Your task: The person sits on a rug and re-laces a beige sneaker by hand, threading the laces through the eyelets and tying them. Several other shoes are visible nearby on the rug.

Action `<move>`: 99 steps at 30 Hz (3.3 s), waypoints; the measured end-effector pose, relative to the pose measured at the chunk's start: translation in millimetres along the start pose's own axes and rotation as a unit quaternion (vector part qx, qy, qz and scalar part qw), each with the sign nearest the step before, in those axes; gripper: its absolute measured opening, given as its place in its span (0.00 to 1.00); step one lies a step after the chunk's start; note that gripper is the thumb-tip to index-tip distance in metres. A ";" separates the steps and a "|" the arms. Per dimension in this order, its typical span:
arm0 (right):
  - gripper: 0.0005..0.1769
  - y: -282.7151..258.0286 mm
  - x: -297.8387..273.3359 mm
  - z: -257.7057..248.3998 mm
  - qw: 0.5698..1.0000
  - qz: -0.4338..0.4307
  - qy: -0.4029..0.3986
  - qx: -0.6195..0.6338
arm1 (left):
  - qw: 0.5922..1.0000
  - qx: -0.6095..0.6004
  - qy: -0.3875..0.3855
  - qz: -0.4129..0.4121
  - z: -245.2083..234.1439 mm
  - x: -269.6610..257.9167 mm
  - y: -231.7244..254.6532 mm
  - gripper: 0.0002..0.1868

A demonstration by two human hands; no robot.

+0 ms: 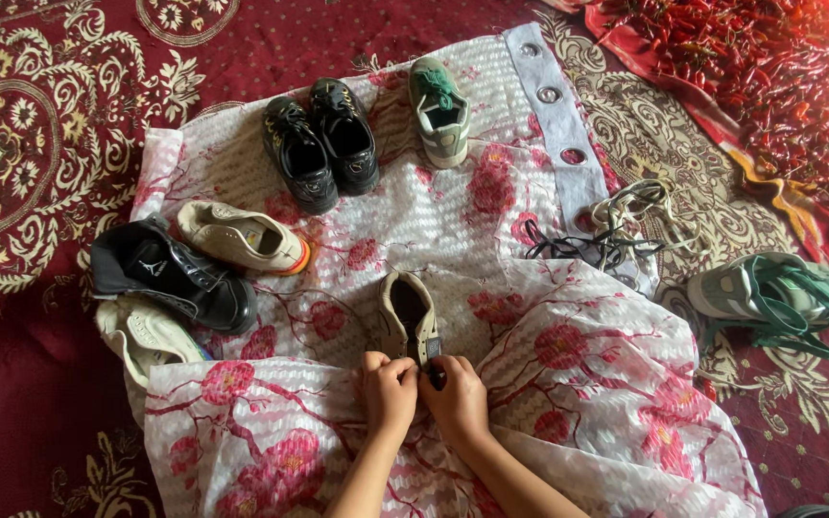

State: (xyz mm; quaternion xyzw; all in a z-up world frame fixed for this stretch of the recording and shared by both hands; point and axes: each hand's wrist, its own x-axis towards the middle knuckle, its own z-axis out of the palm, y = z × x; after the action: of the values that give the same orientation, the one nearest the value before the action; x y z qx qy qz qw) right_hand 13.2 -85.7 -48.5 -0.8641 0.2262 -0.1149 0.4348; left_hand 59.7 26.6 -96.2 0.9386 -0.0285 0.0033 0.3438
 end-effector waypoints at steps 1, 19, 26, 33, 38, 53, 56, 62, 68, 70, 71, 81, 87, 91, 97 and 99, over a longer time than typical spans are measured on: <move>0.16 -0.9 0.1 1.0 1.000 0.000 0.004 -0.001 | 0.999 -0.044 0.001 -0.024 7.0 0.9 -5.2 0.05; 0.13 38.8 11.6 7.5 0.966 0.152 -0.076 0.197 | 0.991 -0.041 -0.115 -0.063 15.5 13.8 -14.5 0.07; 0.11 38.4 6.0 5.0 0.980 0.107 -0.034 0.164 | 0.991 -0.073 -0.107 -0.011 10.9 17.1 -7.0 0.06; 0.08 12.6 12.9 -6.1 0.992 0.041 0.008 0.120 | 0.995 -0.094 0.025 0.034 -11.8 0.2 12.3 0.19; 0.09 -7.9 32.7 -48.1 0.933 0.105 0.074 0.337 | 0.985 -0.144 0.092 -0.039 -36.7 -17.7 -1.2 0.21; 0.04 -65.6 72.8 -283.9 0.760 -0.231 0.230 0.562 | 0.996 -0.080 0.006 -0.028 -2.0 -22.5 -38.4 0.35; 0.04 -78.8 81.8 -287.7 0.795 -0.277 0.237 0.485 | 0.995 -0.099 -0.002 -0.030 10.8 -18.6 -52.0 0.29; 0.18 -58.8 99.8 -209.4 0.879 -0.036 0.190 0.435 | 0.964 -0.229 -0.066 -0.120 41.1 -4.8 -75.0 0.24; 0.22 11.9 51.9 -60.5 0.833 0.384 -0.009 0.397 | 0.880 -0.311 -0.067 -0.352 30.1 16.1 -45.2 0.26; 0.22 28.3 42.2 -29.5 0.824 0.425 -0.051 0.372 | 0.866 -0.318 -0.040 -0.383 23.7 21.0 -33.4 0.23; 0.23 35.7 37.8 -18.9 0.817 0.446 -0.071 0.358 | 0.856 -0.342 -0.021 -0.386 23.0 21.0 -28.4 0.22; 0.12 99.4 56.9 11.8 0.692 0.437 -0.063 0.571 | 0.711 -0.617 0.042 -0.333 28.4 12.5 -50.8 0.10; 0.09 91.0 53.8 10.5 0.693 0.392 -0.057 0.603 | 0.639 -0.676 0.040 -0.365 22.8 7.6 -56.4 0.06; 0.08 78.0 56.8 -9.3 0.711 0.330 -0.068 0.618 | 0.633 -0.676 0.023 -0.377 0.2 12.3 -47.8 0.06; 0.09 52.5 63.3 -70.0 0.775 0.218 -0.038 0.592 | 0.725 -0.631 0.034 -0.274 -86.4 29.1 -26.2 0.10; 0.11 37.8 63.0 -93.2 0.803 0.175 -0.026 0.569 | 0.780 -0.591 0.028 -0.204 -116.5 27.2 -5.2 0.12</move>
State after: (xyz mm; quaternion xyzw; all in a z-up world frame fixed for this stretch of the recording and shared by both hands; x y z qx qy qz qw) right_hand 20.3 -201.4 -23.3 -0.4105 0.2559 -0.1225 0.8666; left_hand 88.6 104.4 -9.9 0.5346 0.1772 -0.0577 0.8243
